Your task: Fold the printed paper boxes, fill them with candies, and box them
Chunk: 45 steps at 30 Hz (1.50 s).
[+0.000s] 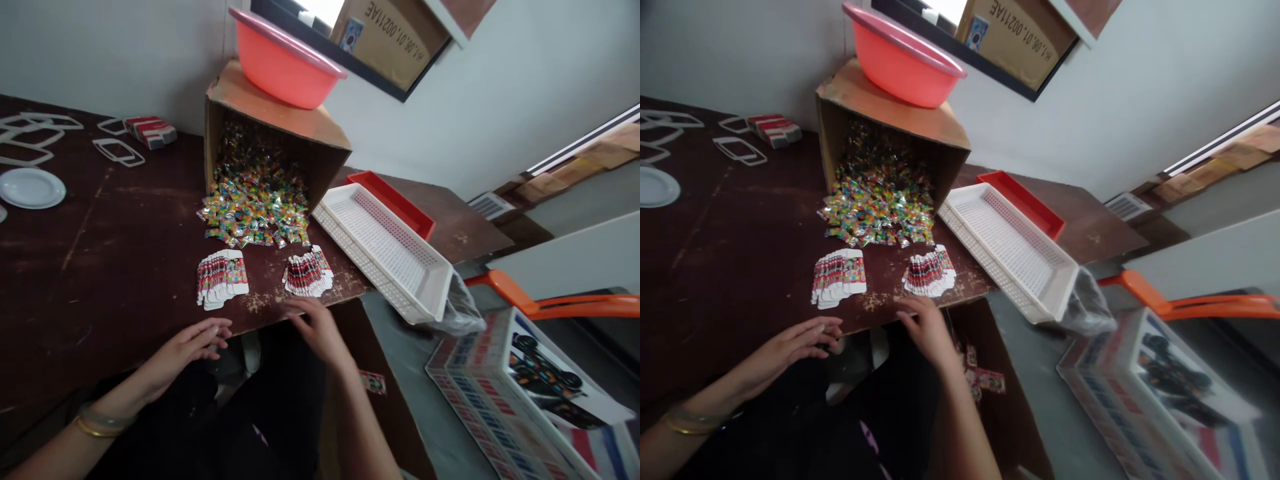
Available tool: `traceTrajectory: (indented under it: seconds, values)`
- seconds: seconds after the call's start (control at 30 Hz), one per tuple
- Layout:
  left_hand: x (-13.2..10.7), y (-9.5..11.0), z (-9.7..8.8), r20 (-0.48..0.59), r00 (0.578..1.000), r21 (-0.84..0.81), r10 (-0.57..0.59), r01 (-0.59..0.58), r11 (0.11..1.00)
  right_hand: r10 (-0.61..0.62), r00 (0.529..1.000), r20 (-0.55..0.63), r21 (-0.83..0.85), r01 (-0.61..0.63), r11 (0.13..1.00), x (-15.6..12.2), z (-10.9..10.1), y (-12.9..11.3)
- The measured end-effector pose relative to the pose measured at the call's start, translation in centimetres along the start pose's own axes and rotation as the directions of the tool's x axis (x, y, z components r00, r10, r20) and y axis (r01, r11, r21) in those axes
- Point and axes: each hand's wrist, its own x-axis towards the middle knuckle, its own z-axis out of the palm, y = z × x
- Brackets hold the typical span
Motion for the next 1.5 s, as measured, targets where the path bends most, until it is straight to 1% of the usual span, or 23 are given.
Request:
traceTrajectory:
  seconds: [0.03, 0.1, 0.13, 0.2, 0.27, 0.33, 0.43, 0.53, 0.6, 0.7, 0.87, 0.93, 1.0, 1.07, 1.1, 1.17, 1.2, 1.23, 1.27, 1.3, 1.37, 1.43, 1.5]
  values:
    - [0.0, 0.0, 0.2, 0.019, 1.0, 0.015, 0.001, -0.001, 1.0, -0.08, 0.996, 0.034, -0.013, 0.081, 0.997, 2.3, 2.6, -0.3]
    - [-0.1, -0.2, 0.5, 0.068, 0.998, 0.07, 0.003, -0.008, 0.998, -0.22, 0.966, 0.138, -0.108, 0.236, 0.966, 6.8, 7.1, -0.7]
    - [-0.2, -0.4, 0.5, 0.094, 0.996, 0.1, 0.006, -0.016, 0.995, -0.244, 0.957, 0.156, -0.119, 0.264, 0.957, 8.7, 8.7, -0.7]
    - [-0.6, -0.7, 0.1, 0.135, 0.991, 0.144, 0.013, -0.033, 0.989, -0.281, 0.942, 0.184, -0.135, 0.308, 0.942, 11.3, 10.5, -0.4]
    - [-0.9, -0.9, -0.7, 0.128, 0.992, 0.159, 0.01, -0.031, 0.987, -0.306, 0.933, 0.192, -0.124, 0.332, 0.935, 12.2, 10.9, 0.2]
    - [-1.0, -1.0, -1.4, 0.078, 0.997, 0.144, -0.004, -0.007, 0.99, -0.322, 0.927, 0.192, -0.116, 0.347, 0.931, 11.8, 10.7, 0.6]
    - [-0.8, -0.9, -1.9, 0.022, 0.999, 0.042, -0.027, 0.026, 0.999, -0.311, 0.938, 0.155, -0.124, 0.33, 0.936, 10.6, 10.2, 0.5]
    - [0.0, -0.5, -1.6, 0.012, 0.999, -0.064, -0.037, 0.038, 0.997, -0.291, 0.949, 0.123, -0.161, 0.308, 0.938, 10.8, 10.3, -0.6]
    - [0.5, -0.4, -1.3, 0.015, 0.999, -0.07, -0.044, 0.045, 0.997, -0.283, 0.937, 0.205, -0.263, 0.331, 0.906, 12.0, 10.7, -1.6]
    - [0.9, -0.3, -1.0, 0.04, 0.998, -0.007, -0.055, 0.055, 0.998, -0.261, 0.898, 0.353, -0.386, 0.394, 0.834, 14.2, 11.4, -3.1]
    - [0.6, -0.9, -1.5, 0.044, 0.997, 0.02, -0.064, 0.063, 0.998, -0.259, 0.888, 0.381, -0.446, 0.421, 0.79, 15.9, 11.5, -4.5]
    - [0.3, -1.3, -1.7, 0.038, 0.998, -0.007, -0.054, 0.055, 0.998, -0.261, 0.884, 0.388, -0.461, 0.431, 0.776, 15.5, 10.9, -4.8]
    - [0.2, -1.6, -1.8, 0.033, 0.999, -0.065, -0.032, 0.034, 0.997, -0.26, 0.888, 0.38, -0.473, 0.428, 0.77, 14.2, 10.3, -5.4]
    - [0.2, -1.6, -2.0, 0.022, 1.0, -0.205, 0.02, -0.015, 0.979, -0.294, 0.892, 0.343, -0.465, 0.433, 0.772, 11.5, 10.0, -6.4]
    - [0.3, -1.5, -2.1, 0.007, 0.999, -0.289, 0.043, -0.039, 0.956, -0.341, 0.886, 0.314, -0.437, 0.454, 0.776, 9.8, 10.1, -7.0]
    - [0.5, -1.3, -2.2, -0.025, 0.999, -0.407, 0.047, -0.053, 0.912, -0.491, 0.836, 0.246, -0.312, 0.548, 0.776, 6.1, 10.4, -8.3]
    - [0.6, -1.2, -2.2, -0.047, 0.999, -0.418, 0.02, -0.038, 0.908, -0.559, 0.804, 0.204, -0.223, 0.594, 0.773, 4.4, 10.6, -8.8]
    - [0.7, -1.1, -2.1, -0.064, 0.998, -0.405, -0.016, -0.011, 0.914, -0.588, 0.797, 0.139, -0.143, 0.604, 0.784, 3.1, 10.8, -9.1]
    - [0.7, -1.0, -1.9, -0.084, 0.995, -0.368, -0.044, 0.01, 0.93, -0.569, 0.82, 0.065, -0.084, 0.572, 0.816, 2.1, 10.9, -9.3]
    - [0.8, -1.1, -1.6, -0.106, 0.993, -0.322, -0.058, 0.021, 0.947, -0.512, 0.859, -0.011, -0.04, 0.511, 0.859, 1.6, 10.9, -9.3]
    - [0.7, -1.2, -0.7, -0.147, 0.988, -0.238, -0.048, 0.011, 0.971, -0.359, 0.926, -0.116, 0.037, 0.365, 0.93, 1.5, 10.9, -9.0]
    - [0.4, -1.4, 0.2, -0.162, 0.987, -0.179, -0.021, -0.009, 0.984, -0.257, 0.957, -0.133, 0.16, 0.277, 0.948, 1.9, 10.8, -8.6]
    - [0.0, -1.8, 0.8, -0.158, 0.987, -0.157, -0.033, 0.008, 0.988, -0.177, 0.979, -0.105, 0.335, 0.203, 0.92, 2.1, 10.7, -8.4]
